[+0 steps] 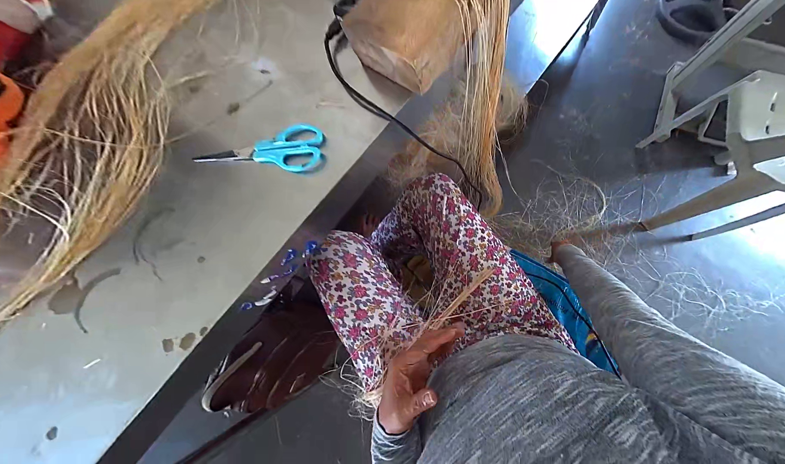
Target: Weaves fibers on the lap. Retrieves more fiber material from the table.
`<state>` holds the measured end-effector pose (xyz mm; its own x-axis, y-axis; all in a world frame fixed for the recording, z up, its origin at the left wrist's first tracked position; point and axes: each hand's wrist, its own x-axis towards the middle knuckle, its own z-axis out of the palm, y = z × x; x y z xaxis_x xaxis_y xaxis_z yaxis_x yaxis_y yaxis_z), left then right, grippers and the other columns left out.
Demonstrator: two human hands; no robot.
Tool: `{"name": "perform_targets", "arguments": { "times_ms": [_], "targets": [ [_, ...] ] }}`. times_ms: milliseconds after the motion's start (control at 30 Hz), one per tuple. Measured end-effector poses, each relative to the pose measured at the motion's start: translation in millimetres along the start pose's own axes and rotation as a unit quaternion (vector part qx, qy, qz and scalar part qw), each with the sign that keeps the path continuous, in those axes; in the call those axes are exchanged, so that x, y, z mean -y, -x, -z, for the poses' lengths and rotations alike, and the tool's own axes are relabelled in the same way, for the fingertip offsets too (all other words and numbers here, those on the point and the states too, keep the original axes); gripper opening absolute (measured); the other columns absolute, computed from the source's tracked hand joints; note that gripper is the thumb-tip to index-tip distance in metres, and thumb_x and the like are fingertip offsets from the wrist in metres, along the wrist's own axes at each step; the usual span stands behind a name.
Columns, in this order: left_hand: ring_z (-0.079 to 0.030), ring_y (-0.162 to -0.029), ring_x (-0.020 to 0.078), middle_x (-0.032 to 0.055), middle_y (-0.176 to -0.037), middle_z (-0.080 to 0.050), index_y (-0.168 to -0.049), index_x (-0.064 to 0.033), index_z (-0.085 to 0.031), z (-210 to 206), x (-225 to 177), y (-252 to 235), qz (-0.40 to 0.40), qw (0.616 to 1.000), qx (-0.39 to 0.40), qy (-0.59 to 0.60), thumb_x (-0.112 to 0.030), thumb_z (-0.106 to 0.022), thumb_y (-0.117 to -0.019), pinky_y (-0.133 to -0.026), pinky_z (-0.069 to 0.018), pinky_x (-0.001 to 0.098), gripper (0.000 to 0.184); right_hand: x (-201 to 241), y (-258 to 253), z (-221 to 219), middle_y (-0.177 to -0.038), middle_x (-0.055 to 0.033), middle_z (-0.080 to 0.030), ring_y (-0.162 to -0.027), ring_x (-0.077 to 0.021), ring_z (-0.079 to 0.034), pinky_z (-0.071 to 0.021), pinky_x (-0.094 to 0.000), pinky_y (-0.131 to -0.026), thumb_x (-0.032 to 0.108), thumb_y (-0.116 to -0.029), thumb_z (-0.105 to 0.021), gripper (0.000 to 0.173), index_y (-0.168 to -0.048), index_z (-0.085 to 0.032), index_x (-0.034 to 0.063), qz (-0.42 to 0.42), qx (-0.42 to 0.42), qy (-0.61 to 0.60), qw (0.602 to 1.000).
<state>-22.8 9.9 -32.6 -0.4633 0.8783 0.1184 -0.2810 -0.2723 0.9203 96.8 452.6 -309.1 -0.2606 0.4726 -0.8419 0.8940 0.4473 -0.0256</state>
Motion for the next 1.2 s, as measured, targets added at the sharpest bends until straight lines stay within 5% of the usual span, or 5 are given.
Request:
{"name": "perform_targets", "arguments": {
  "times_ms": [400,700,1000,1100,1200],
  "targets": [
    [-0.064,-0.126,0.0226,0.0047,-0.141,-0.064,-0.141,-0.0241,-0.063,-37,-74,77,-0.039,0.998,-0.002,-0.058,-0.065,-0.063,-0.0921,-0.100,-0.0576,0.0376,0.064,-45,-21,1,-0.139,-0.0309,-0.058,-0.137,-0.0461,-0.050,-0.0357,-0.0637,-0.115,0.037,-0.0967,-0.072,0.056,-0.132,-0.063,-0.0066,0.089,-0.005,0.104,0.991],
    [-0.071,-0.105,0.0131,-0.0013,-0.124,-0.072,-0.132,-0.0293,-0.069,-62,-89,123,-0.079,0.964,-0.211,-0.144,-0.071,-0.062,-0.0883,-0.086,-0.0591,0.0271,0.061,23,160,46,-0.129,-0.0263,-0.064,-0.115,-0.0390,-0.064,-0.0494,-0.0553,-0.098,0.050,-0.1111,-0.029,0.063,-0.141,-0.056,0.0024,0.154,0.069,-0.293,0.941],
    [-0.071,-0.099,0.0086,-0.0051,-0.111,-0.076,-0.115,-0.0230,-0.076,-46,-63,124,-0.200,0.855,-0.427,-0.216,-0.033,-0.064,-0.1002,-0.085,-0.0594,0.0266,0.022,23,131,-2,-0.131,-0.0358,-0.060,-0.127,-0.0507,-0.056,-0.0378,-0.0672,-0.110,0.039,-0.1067,-0.055,0.057,-0.141,-0.053,-0.0062,0.232,-0.036,-0.117,0.965],
    [-0.041,-0.146,0.0281,0.0200,-0.156,-0.043,-0.148,0.0038,-0.046,-19,-41,121,-0.023,0.735,-0.501,-0.456,-0.038,-0.079,-0.0848,-0.116,-0.0393,0.0447,0.083,25,136,-4,-0.133,-0.0355,-0.059,-0.128,-0.0498,-0.055,-0.0378,-0.0664,-0.110,0.040,-0.1074,-0.053,0.057,-0.142,-0.053,-0.0053,0.220,-0.034,-0.139,0.965],
    [-0.011,-0.156,0.0434,0.0312,-0.167,-0.013,-0.162,0.0059,-0.009,16,-9,133,0.138,0.751,-0.450,-0.464,-0.034,-0.086,-0.0710,-0.125,-0.0184,0.0566,0.125,26,145,-4,-0.132,-0.0355,-0.059,-0.127,-0.0488,-0.056,-0.0388,-0.0649,-0.109,0.039,-0.1079,-0.052,0.055,-0.141,-0.053,-0.0056,0.215,-0.034,-0.161,0.963]
  ]
}}
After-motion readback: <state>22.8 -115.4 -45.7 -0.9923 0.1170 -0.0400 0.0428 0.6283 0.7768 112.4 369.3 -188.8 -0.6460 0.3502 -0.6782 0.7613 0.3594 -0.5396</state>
